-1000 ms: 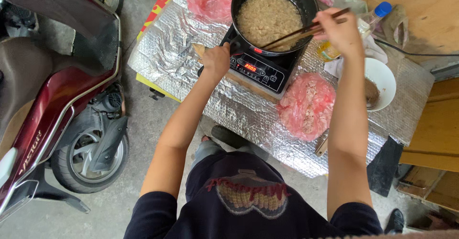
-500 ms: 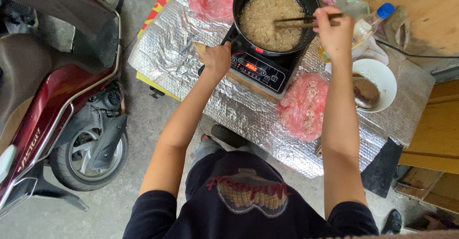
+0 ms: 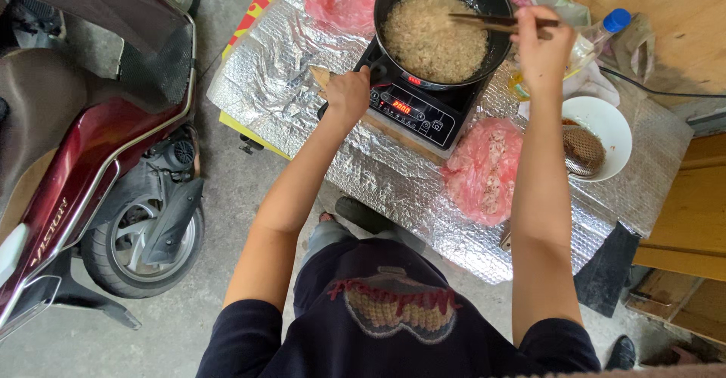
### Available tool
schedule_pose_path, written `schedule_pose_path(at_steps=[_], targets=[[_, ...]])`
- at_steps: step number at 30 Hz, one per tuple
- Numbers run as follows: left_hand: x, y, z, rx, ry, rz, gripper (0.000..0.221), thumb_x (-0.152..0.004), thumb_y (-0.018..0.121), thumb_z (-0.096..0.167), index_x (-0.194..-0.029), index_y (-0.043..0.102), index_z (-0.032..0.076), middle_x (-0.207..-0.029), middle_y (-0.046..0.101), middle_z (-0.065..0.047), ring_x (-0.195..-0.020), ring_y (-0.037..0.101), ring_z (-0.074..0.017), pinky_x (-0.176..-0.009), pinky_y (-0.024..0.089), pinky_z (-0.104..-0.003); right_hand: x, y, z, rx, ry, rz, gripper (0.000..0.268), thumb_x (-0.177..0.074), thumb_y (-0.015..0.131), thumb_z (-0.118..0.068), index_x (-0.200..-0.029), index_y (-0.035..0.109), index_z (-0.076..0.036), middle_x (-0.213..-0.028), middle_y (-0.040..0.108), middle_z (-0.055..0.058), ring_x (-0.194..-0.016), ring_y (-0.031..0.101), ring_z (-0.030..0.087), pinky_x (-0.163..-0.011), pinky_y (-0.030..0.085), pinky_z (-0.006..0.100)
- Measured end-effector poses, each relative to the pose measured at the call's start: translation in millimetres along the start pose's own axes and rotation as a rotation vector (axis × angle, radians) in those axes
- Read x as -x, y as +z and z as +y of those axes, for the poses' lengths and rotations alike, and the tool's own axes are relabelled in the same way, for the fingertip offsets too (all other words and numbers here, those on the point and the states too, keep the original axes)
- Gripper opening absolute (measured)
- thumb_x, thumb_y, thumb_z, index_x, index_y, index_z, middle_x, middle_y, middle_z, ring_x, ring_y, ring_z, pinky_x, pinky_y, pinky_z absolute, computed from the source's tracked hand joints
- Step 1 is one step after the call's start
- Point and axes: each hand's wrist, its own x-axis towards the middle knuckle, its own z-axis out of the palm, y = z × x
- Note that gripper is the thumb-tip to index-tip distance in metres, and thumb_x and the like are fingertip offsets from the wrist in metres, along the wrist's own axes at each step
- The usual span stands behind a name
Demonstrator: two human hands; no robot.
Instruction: The person stirs rice in a pan on an induction cooktop using chopsticks. The person holds the pan handle with the left hand and continuously stirs the contents with the right hand.
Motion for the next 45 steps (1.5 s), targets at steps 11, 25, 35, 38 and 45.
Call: schedule_pose_path(at_steps=[11, 25, 35, 38, 45], targets=[[1, 6, -5, 0.013, 0.033, 0.060, 0.014, -0.095, 0.056, 0.011, -0.106, 0.065, 0.009, -0.083, 0.075, -0.015, -0.077, 0.075, -0.0360, -0.064, 0.060, -0.043, 30, 21, -35, 0.100, 0.079, -0.048, 0.015, -0.106, 0.070, -0.018, -0.107, 0.076, -0.004, -0.086, 0.072, 0.003, -0.074, 0.066, 0.008, -0.065, 0.050, 0.022], [2, -5, -3, 0.031, -0.004, -0.012, 0.020, -0.099, 0.052, 0.013, -0.114, 0.066, 0.011, -0.087, 0.076, -0.015, -0.081, 0.076, -0.0355, -0.067, 0.060, -0.044, 46, 75, -61, 0.289, -0.296, -0.267, 0.011, -0.103, 0.069, -0.011, -0.109, 0.070, -0.002, -0.113, 0.071, 0.015, -0.102, 0.069, 0.032, -0.088, 0.055, 0.040], [3, -3, -1, 0.029, -0.004, 0.002, 0.021, -0.095, 0.055, 0.010, -0.114, 0.064, 0.010, -0.086, 0.075, -0.015, -0.080, 0.075, -0.0360, -0.064, 0.060, -0.044, 82, 39, -72, 0.600, -0.294, -0.234, 0.010, -0.104, 0.071, -0.017, -0.101, 0.071, -0.006, -0.100, 0.069, 0.013, -0.093, 0.067, 0.037, -0.081, 0.053, 0.048], [3, -2, -1, 0.039, -0.010, 0.019, 0.020, -0.094, 0.056, 0.010, -0.112, 0.064, 0.011, -0.086, 0.075, -0.014, -0.081, 0.075, -0.0360, -0.065, 0.060, -0.044, 92, 50, -77, 0.573, -0.317, -0.236, 0.011, -0.105, 0.070, -0.016, -0.102, 0.070, -0.006, -0.101, 0.069, 0.013, -0.091, 0.068, 0.035, -0.080, 0.053, 0.046], [4, 0, 0, 0.028, -0.003, 0.029, 0.017, -0.101, 0.054, 0.015, -0.113, 0.066, 0.010, -0.087, 0.075, -0.013, -0.081, 0.075, -0.0352, -0.067, 0.060, -0.045, 82, 65, -72, 0.519, -0.357, -0.200, 0.008, -0.102, 0.071, -0.014, -0.103, 0.070, -0.006, -0.098, 0.068, 0.012, -0.092, 0.067, 0.035, -0.079, 0.054, 0.045]])
